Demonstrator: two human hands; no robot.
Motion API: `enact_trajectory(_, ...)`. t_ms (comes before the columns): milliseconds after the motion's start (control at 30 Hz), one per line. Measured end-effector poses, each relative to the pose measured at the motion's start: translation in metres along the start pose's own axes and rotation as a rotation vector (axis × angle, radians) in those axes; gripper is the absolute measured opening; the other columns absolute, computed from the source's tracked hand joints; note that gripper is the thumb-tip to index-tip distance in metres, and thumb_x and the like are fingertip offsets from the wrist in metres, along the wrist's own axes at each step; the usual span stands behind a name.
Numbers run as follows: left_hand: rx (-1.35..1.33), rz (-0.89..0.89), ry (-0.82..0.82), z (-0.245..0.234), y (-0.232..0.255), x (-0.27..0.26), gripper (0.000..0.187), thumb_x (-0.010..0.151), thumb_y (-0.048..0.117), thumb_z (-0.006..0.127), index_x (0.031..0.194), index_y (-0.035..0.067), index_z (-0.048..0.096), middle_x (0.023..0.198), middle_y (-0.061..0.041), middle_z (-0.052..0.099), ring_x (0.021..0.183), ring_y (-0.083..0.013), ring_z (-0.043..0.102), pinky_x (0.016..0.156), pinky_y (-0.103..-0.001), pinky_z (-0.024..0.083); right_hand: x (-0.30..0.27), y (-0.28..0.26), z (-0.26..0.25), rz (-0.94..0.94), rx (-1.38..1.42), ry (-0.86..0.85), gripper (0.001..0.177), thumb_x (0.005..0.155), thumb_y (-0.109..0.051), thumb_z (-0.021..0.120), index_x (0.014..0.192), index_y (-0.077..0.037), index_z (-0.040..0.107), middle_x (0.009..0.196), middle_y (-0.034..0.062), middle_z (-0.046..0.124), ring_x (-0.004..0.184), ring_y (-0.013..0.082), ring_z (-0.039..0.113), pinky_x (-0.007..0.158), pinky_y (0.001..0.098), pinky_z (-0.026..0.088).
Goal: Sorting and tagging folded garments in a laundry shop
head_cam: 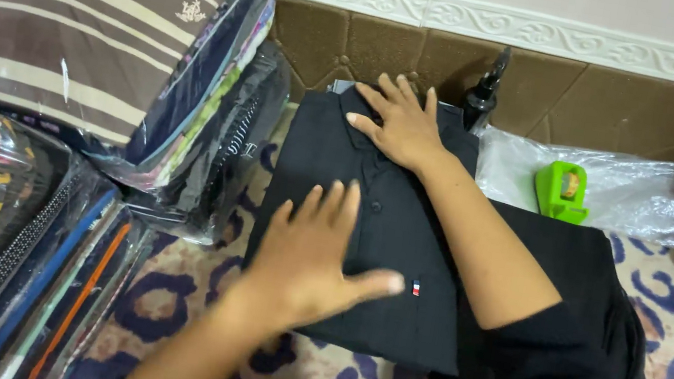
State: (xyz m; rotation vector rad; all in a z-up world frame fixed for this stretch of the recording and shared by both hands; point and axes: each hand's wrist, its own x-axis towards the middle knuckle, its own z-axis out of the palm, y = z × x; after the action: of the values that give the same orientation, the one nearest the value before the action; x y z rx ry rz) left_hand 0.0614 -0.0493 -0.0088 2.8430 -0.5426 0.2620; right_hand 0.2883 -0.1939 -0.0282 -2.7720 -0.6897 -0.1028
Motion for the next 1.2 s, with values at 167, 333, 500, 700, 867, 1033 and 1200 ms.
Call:
enact_trajectory(167, 0.086, 0.109, 0.480, 0.018, -0.066, 0.073, 0.098, 0.091, 0.071, 0.062, 0.155, -0.001, 0.042, 0.160, -0.025, 0.039, 0.148, -0.0458, 0.036, 0.111, -0.068, 0.035, 0.001, 0.006, 0.016, 0.025, 0.007, -0.032, 0.064, 0.101, -0.074, 0.035, 0.158, -0.043, 0.037, 0.164, 0.0030, 0.038, 0.156, 0.0277, 0.025, 0.120, 0.0722, 0.001)
enact_trajectory(333, -0.429, -0.074, 0.034, 0.015, -0.090, 0.076, 0.088, 0.096, 0.058, 0.057, 0.161, 0.009, 0.027, 0.168, -0.020, 0.021, 0.156, -0.0394, 0.017, 0.121, -0.063, 0.020, -0.013, 0.004, 0.001, -0.061, 0.227, 0.312, 0.046, 0.101, -0.056, 0.054, 0.141, -0.033, 0.056, 0.145, 0.0057, 0.057, 0.144, 0.0292, 0.044, 0.119, 0.0628, 0.018)
enact_trajectory(500, -1.137, -0.222, 0.443, 0.029, -0.107, 0.061, 0.057, 0.110, 0.032, 0.042, 0.158, 0.003, 0.033, 0.163, -0.029, 0.028, 0.153, -0.0404, 0.021, 0.127, -0.052, 0.018, -0.007, 0.062, -0.020, -0.009, 0.370, 1.148, 0.051, 0.096, -0.015, 0.084, 0.138, -0.005, 0.056, 0.135, 0.0202, 0.057, 0.133, 0.0412, 0.048, 0.115, 0.0523, 0.033)
enact_trajectory(700, -1.531, -0.188, 0.318, 0.053, -0.122, 0.060, 0.069, 0.110, 0.052, 0.017, 0.165, 0.012, 0.006, 0.171, -0.012, 0.005, 0.157, -0.0303, 0.002, 0.129, -0.045, 0.001, 0.016, 0.155, 0.012, 0.463, 0.602, 0.828, 0.102, 0.084, -0.020, 0.092, 0.159, -0.018, 0.024, 0.148, 0.0290, 0.045, 0.141, 0.0474, 0.044, 0.120, 0.0588, 0.031)
enact_trajectory(867, -1.588, -0.221, 0.215, 0.083, -0.146, 0.061, 0.070, 0.107, 0.059, 0.021, 0.164, 0.020, 0.018, 0.168, -0.016, 0.021, 0.154, -0.0284, 0.022, 0.129, -0.043, 0.017, 0.032, 0.182, 0.032, 0.548, 0.606, 0.629, 0.088, 0.089, -0.036, 0.082, 0.158, -0.034, 0.028, 0.144, 0.0263, 0.056, 0.133, 0.0439, 0.054, 0.114, 0.0536, 0.042)
enact_trajectory(1033, -1.325, -0.206, 0.364, 0.071, -0.117, 0.064, 0.063, 0.108, 0.056, 0.025, 0.159, 0.022, 0.037, 0.166, -0.016, 0.026, 0.154, -0.0281, 0.020, 0.128, -0.043, 0.013, 0.003, 0.193, 0.019, 0.270, 0.690, 1.004, 0.088, 0.096, -0.015, 0.082, 0.161, -0.003, 0.024, 0.157, 0.0372, 0.034, 0.147, 0.0485, 0.037, 0.125, 0.0557, 0.027)
enact_trajectory(1200, -1.577, -0.016, 0.253, 0.082, -0.130, 0.063, 0.082, 0.102, 0.059, 0.019, 0.161, 0.002, 0.016, 0.169, -0.011, 0.024, 0.155, -0.0212, 0.025, 0.125, -0.033, 0.014, -0.090, 0.125, -0.088, -0.038, 0.737, 1.064, 0.047, 0.102, -0.002, 0.060, 0.147, -0.009, 0.048, 0.115, 0.0115, 0.060, 0.102, 0.0198, 0.055, 0.095, 0.0341, 0.048)
